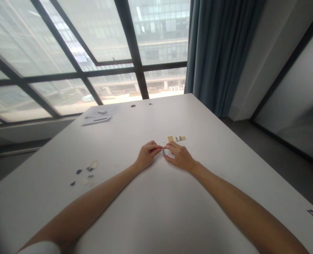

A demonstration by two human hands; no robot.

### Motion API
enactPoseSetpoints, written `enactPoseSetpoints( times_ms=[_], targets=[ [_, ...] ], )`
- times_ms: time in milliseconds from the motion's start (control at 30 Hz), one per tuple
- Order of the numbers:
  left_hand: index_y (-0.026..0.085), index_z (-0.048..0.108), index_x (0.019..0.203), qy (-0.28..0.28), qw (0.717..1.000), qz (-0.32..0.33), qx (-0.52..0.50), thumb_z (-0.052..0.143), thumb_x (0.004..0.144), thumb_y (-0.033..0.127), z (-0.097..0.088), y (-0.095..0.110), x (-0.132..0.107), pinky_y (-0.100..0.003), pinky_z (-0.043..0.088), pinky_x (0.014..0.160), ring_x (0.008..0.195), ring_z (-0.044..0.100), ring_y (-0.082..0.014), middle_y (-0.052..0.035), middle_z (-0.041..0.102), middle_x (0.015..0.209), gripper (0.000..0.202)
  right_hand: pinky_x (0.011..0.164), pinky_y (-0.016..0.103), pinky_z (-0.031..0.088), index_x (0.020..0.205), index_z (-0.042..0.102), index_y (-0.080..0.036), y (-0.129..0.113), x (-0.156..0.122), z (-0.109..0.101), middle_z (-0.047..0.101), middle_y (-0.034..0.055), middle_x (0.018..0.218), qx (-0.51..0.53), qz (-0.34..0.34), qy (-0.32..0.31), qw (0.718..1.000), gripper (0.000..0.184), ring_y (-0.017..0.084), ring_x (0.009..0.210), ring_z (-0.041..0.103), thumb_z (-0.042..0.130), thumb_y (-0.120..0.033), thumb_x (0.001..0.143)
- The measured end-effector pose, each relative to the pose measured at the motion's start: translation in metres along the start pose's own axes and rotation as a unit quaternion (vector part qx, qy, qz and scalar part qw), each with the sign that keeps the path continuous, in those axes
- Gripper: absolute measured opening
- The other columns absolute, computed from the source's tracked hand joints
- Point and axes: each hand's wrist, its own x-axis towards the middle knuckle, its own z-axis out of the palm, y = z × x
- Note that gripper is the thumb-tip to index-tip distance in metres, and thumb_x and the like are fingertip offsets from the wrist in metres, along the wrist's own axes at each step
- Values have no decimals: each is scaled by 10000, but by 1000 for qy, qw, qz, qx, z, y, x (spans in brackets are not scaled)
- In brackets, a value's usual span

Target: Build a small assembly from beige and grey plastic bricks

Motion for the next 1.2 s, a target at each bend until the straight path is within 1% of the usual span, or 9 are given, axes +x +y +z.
enactPoseSetpoints(
  times_ms=[200,367,533,700,833,1033,1200],
  targets=[
    [202,799,906,-3,1000,-1,0,710,861,369,0,-1,0,-266,379,617,659,489,-122,-16,575,730,194,700,295,517,1165,610,-218,1,0,1,655,62,1038,-3,1,0,1000,271,152,735,596,635,-234,896],
    [202,799,906,-5,1000,-3,-3,715,856,368,0,1,0,-264,373,612,657,485,-122,-14,568,726,193,717,298,516,1156,604,-217,0,0,0,655,65,1037,-2,1,-2,1000,260,161,769,606,634,-232,898],
    [198,796,904,-8,1000,-3,-2,711,860,352,0,2,0,-263,374,615,653,484,-118,-12,568,726,181,698,294,508,1155,598,-215,1,0,1,653,62,1042,-3,5,-7,1000,267,153,739,586,640,-223,892],
    [192,794,904,-8,1000,1,0,701,866,399,0,2,0,-262,377,608,658,490,-124,-19,573,719,229,700,290,509,1162,602,-221,2,-1,2,650,59,1032,-2,3,-4,1000,280,152,734,586,641,-220,885],
    [193,794,905,-11,1000,2,2,699,866,407,0,1,0,-261,379,604,657,491,-125,-22,581,722,237,698,291,511,1162,603,-219,2,-1,2,649,55,1020,-5,3,-5,1000,280,144,704,573,640,-229,885],
    [199,794,905,-9,1000,6,2,701,868,400,0,-1,0,-263,382,610,661,495,-126,-24,587,730,224,706,289,510,1170,599,-223,2,-1,1,650,59,1038,-6,6,-7,1000,289,151,735,585,641,-222,884],
    [194,792,898,-10,1000,5,-1,700,869,405,-1,1,0,-263,383,614,656,488,-123,-22,584,728,232,698,290,505,1162,598,-220,2,-1,2,648,57,1039,-6,6,-8,1000,277,147,719,575,638,-226,888]
  ],
)
